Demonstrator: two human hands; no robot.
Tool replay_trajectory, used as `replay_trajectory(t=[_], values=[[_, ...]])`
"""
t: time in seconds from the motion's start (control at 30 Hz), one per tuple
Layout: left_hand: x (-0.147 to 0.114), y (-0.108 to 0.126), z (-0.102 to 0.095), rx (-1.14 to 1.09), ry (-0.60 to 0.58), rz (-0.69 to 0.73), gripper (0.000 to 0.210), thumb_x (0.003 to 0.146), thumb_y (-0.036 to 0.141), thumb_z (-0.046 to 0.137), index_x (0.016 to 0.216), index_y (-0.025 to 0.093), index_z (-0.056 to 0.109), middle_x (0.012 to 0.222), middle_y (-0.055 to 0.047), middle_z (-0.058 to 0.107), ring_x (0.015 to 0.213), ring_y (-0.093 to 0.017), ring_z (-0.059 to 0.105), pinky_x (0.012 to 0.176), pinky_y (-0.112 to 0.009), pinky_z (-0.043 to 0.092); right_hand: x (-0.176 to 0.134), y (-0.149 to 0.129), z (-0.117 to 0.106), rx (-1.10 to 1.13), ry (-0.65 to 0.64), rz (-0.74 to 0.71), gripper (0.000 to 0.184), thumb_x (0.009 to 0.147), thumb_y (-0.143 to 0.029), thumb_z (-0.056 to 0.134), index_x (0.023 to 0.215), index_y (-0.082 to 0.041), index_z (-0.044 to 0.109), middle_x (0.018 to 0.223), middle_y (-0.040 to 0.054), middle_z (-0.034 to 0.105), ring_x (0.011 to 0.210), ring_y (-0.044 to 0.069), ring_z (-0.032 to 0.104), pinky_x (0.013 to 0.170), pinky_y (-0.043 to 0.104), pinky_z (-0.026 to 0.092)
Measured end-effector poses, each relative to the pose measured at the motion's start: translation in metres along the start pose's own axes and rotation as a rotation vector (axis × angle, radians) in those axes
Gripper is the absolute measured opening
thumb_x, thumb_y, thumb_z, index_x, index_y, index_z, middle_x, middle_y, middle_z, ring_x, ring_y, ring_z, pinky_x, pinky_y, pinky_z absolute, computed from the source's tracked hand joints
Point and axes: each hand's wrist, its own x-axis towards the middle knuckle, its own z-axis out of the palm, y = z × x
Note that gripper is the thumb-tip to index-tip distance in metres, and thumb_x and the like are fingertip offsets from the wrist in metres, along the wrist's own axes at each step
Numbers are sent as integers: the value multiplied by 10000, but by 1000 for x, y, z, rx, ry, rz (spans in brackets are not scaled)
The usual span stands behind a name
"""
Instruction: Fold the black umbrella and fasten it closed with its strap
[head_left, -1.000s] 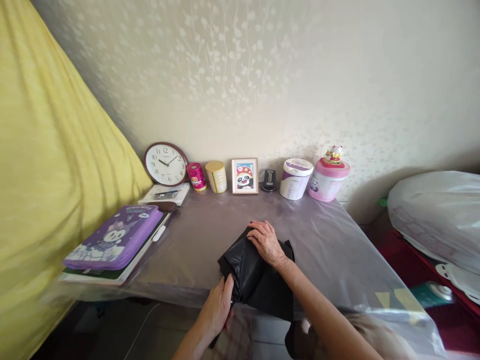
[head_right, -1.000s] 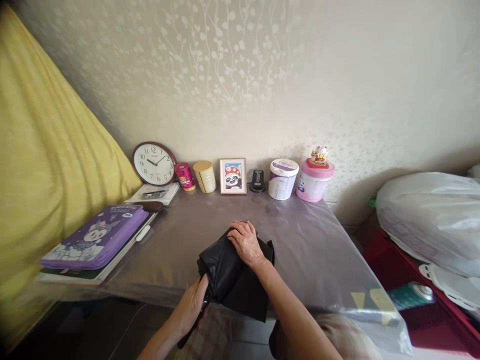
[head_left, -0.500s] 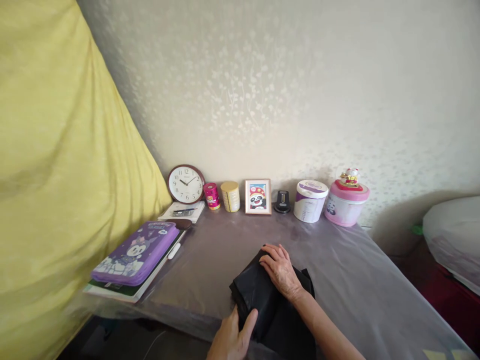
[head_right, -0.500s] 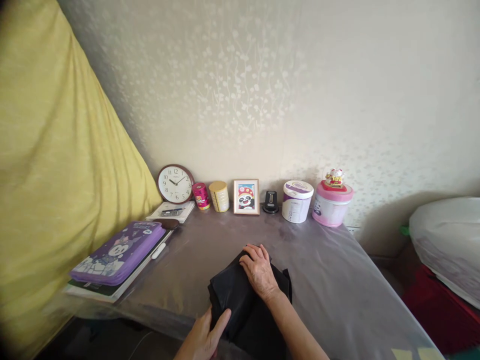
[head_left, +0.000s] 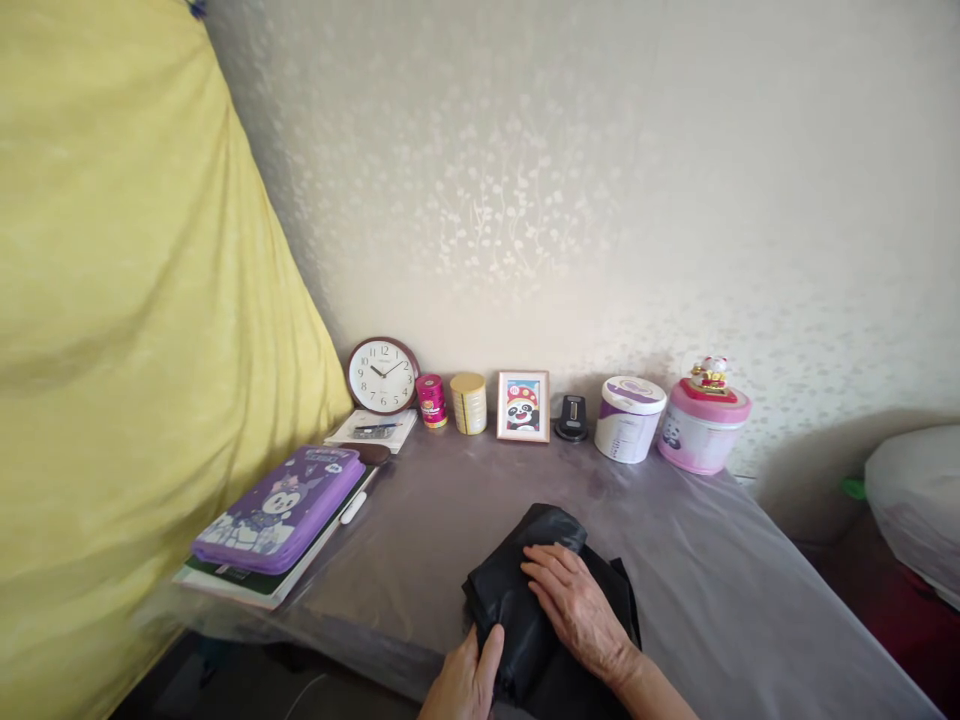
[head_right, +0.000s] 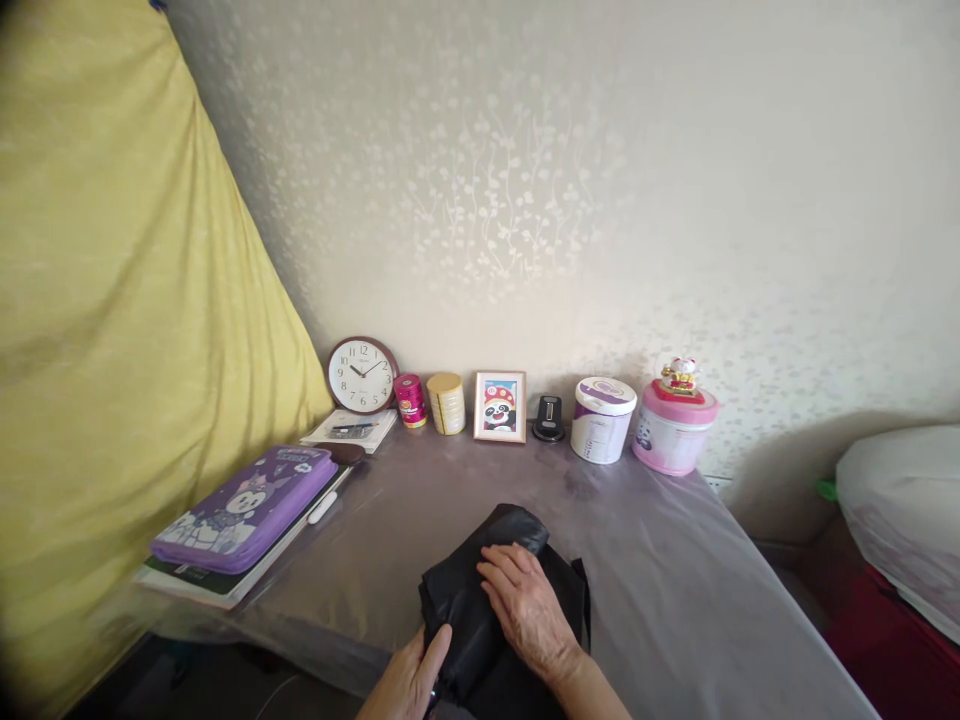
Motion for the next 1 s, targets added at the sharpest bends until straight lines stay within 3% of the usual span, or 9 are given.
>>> replay_trajectory(t=[0.17,0.3,0.4,0.57,0.7,0.87,1.0], values=[[-2,5,-3,-32,-12,0,529,833,537,376,1183,178,542,1271,-93,540,1238,-227,426,1034,-318,312,3,49,18,-117,36,209,329,913,-236,356,1175,-214,554,1239,82,566,1172,216,494,960,454,414],[-2,6,-4,-24,-24,5,534,830,535,382,1192,174,538,1304,-95,508,1231,-234,434,1046,-329,293,9,66,11,-160,145,394,345,924,-272,328,1160,-163,554,1225,133,566,1093,241,552,919,470,438],[-1,3,-3,-23,-13,7,565,842,537,356,1226,152,509,1295,-107,514,1233,-234,430,1052,-329,282,11,43,-1,-66,161,258,293,919,-237,359,1075,-154,593,1148,122,610,1079,213,554,935,417,438],[-2,3,-2,-27,-11,9,581,870,534,280,1249,145,486,1302,-107,508,1242,-222,420,1065,-328,254,9,-9,4,61,2,-17,269,899,-185,413,1087,-222,601,1115,55,640,1116,181,532,994,410,393],[-8,15,-5,-31,24,15,583,848,547,326,1210,133,520,1213,-126,578,1221,-233,442,1040,-329,294,10,-1,18,14,-22,-2,293,903,-209,406,1137,-223,583,1172,62,615,1158,189,505,1011,443,364],[-19,29,-10,-79,-26,-89,609,830,588,339,1229,159,506,927,-118,687,862,-236,644,815,-342,472,12,45,12,-150,43,246,320,908,-222,363,1148,-214,574,1240,84,565,1158,217,506,973,455,390],[-15,22,-3,-126,-43,-143,672,824,637,274,1274,169,450,661,-56,658,516,-201,604,543,-322,492,1,65,-12,-132,-25,355,304,884,-223,380,1097,-217,597,1162,74,610,1034,212,581,899,390,451]])
